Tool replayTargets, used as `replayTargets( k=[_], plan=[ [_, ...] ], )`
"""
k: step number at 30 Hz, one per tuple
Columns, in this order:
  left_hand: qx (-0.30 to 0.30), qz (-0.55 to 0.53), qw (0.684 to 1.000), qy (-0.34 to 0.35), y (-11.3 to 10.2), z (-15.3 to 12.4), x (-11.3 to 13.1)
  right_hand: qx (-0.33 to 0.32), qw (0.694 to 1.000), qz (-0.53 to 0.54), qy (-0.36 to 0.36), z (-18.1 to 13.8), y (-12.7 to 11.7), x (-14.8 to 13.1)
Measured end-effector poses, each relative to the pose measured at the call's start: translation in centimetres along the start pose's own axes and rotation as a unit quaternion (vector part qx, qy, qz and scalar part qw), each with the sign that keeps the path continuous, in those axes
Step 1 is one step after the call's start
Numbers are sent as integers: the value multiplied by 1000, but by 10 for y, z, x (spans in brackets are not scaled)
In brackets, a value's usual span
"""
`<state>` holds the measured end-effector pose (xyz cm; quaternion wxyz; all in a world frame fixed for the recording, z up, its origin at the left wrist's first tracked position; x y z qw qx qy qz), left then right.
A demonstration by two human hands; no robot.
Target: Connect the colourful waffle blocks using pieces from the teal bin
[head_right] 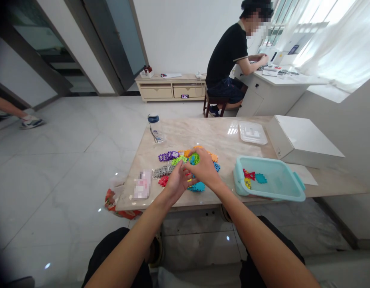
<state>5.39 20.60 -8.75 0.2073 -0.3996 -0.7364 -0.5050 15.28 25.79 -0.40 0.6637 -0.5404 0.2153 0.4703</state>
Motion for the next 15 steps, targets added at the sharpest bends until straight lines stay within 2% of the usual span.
replayTargets(
  k=[4,7,11,15],
  plan=[
    [85,-121,988,34,-17,3,15,-33,997,-8,-75,1,50,-30],
    [107,-128,985,44,-29,4,20,-77,991,-32,-104,-3,72,-41],
    [78,-78,992,53,-39,4,23,-74,993,-47,-80,-11,83,-42],
    [9,-21,998,57,-31,2,29,-40,995,-69,-58,-16,83,-46]
  ],
)
Point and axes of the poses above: each hand's wrist, its own z-axis towards the middle knuckle, its own y-axis out of the palm, x = y × z, the point moved 8 cm from there along z, towards the middle knuckle, and after that the axes turned 1 degree about z, right-handed, at the moved point
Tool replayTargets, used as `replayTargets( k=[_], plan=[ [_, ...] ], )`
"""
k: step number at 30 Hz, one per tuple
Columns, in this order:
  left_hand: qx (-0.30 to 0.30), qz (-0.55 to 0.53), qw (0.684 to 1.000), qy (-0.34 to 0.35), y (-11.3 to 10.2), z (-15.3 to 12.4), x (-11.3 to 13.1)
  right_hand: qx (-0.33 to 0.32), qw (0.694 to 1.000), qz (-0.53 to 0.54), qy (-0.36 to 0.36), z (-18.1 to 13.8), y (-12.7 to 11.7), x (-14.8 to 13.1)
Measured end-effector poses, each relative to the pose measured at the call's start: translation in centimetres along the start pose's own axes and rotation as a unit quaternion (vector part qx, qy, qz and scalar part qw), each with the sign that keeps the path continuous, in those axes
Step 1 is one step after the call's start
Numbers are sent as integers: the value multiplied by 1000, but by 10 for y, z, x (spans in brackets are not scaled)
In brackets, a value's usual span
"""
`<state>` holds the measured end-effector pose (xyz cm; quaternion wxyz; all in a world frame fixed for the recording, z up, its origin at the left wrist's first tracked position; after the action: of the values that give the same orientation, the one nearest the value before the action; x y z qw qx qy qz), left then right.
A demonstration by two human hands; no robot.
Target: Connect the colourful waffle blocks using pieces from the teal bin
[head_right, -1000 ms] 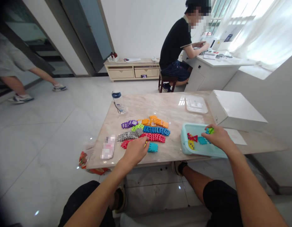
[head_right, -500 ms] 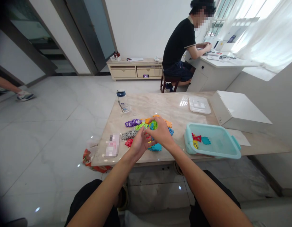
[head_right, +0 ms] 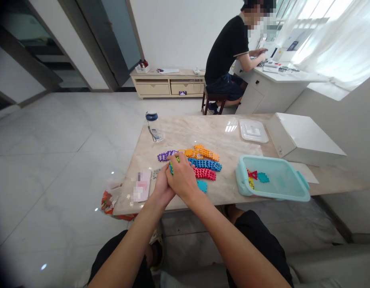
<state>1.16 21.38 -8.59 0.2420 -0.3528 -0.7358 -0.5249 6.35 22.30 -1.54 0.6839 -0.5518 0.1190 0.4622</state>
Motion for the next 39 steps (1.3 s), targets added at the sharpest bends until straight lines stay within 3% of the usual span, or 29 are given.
replayTargets(
  k=[3,9,14,19,25,30,35,39],
  plan=[
    [-37,64,997,3,11,1,6,18,1000,-13,-11,2,-4,-5],
    [-5,172,985,16,14,8,11,-5,1000,-25,-4,13,-3,2],
    [-15,8,1000,-9,11,6,8,-58,995,-77,9,18,12,0],
    [4,-147,989,-24,3,5,12,-64,994,-91,12,23,19,-12],
    [23,-142,989,16,-6,7,15,-46,996,-82,3,31,18,-18],
    [33,-161,986,36,2,10,6,-18,998,-56,30,34,16,-13],
    [27,-199,979,40,14,9,3,4,997,-68,40,30,10,-9],
    [34,-201,979,9,7,0,-3,12,997,-66,33,21,-1,-10]
  ],
)
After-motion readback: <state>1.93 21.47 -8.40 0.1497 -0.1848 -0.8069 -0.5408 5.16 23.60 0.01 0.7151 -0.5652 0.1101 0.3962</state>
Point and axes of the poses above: each hand's wrist, its own z-axis towards the middle knuckle, its own y-axis out of the palm, x = y × z, the point moved 8 cm from there along z, towards the middle knuckle, and after that the axes turned 1 degree about z, right-handed, at the moved point
